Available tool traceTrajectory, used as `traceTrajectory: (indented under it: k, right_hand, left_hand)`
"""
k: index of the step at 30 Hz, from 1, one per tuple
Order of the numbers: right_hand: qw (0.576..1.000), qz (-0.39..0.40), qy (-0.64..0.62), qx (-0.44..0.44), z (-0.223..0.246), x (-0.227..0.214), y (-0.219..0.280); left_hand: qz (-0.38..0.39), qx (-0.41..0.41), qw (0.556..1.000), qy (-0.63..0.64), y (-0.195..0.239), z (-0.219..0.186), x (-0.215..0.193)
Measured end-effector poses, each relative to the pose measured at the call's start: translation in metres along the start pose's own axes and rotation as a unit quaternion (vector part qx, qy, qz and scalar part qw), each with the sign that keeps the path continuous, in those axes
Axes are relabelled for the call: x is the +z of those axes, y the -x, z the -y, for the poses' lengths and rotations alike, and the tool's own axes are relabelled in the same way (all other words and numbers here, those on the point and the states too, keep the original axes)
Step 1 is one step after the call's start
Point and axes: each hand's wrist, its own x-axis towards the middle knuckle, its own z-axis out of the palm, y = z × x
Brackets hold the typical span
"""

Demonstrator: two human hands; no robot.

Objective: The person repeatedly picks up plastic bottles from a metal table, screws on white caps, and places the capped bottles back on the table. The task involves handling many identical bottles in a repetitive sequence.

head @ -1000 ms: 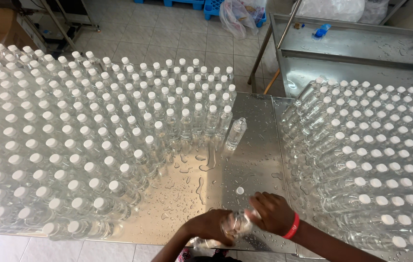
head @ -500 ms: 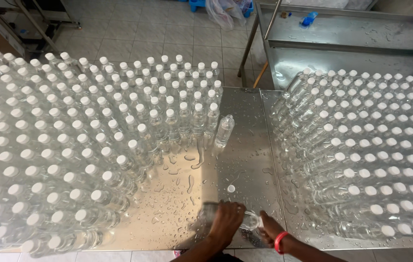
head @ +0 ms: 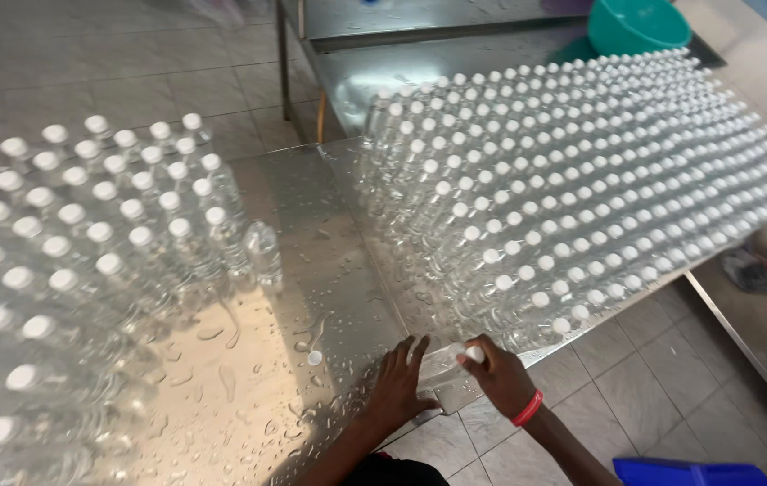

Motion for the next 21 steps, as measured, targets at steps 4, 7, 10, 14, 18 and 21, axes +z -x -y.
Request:
traceTrajectory:
  k: [4, 7, 10, 14, 18, 21]
  right_hand:
    - [0.987, -0.049, 0.150, 0.006, -0.049, -0.022, -0.028]
    - [0.983, -0.076, 0.164, 0.041, -0.068, -0.036, -0.049]
    - [0.980, -0.093, 0.168, 0.061, -0.087, -0.039, -0.073]
    - [0.932, -0.199, 0.304, 0.018, -0.111, -0.025, -0.092]
    - [0.859, -0.335, 0.349, -0.167, -0.065, 0.015, -0.081]
    - [0.893, -0.256, 0.234, -0.287, -0.007, 0.107, -0.089]
  left_hand:
    - [0.027, -0.071, 0.994, 0.075, 0.018, 0.023, -0.017]
    - [0.014, -0.156, 0.982, 0.109, 0.056, 0.053, -0.040]
    - [-0.006, -0.279, 0.956, 0.092, 0.108, 0.085, -0.059]
    - [-0.096, -0.431, 0.894, 0.079, 0.199, 0.116, -0.069]
    - [-0.249, -0.490, 0.831, 0.092, 0.275, 0.123, -0.060]
    - [-0.290, -0.543, 0.785, 0.066, 0.326, 0.113, -0.047]
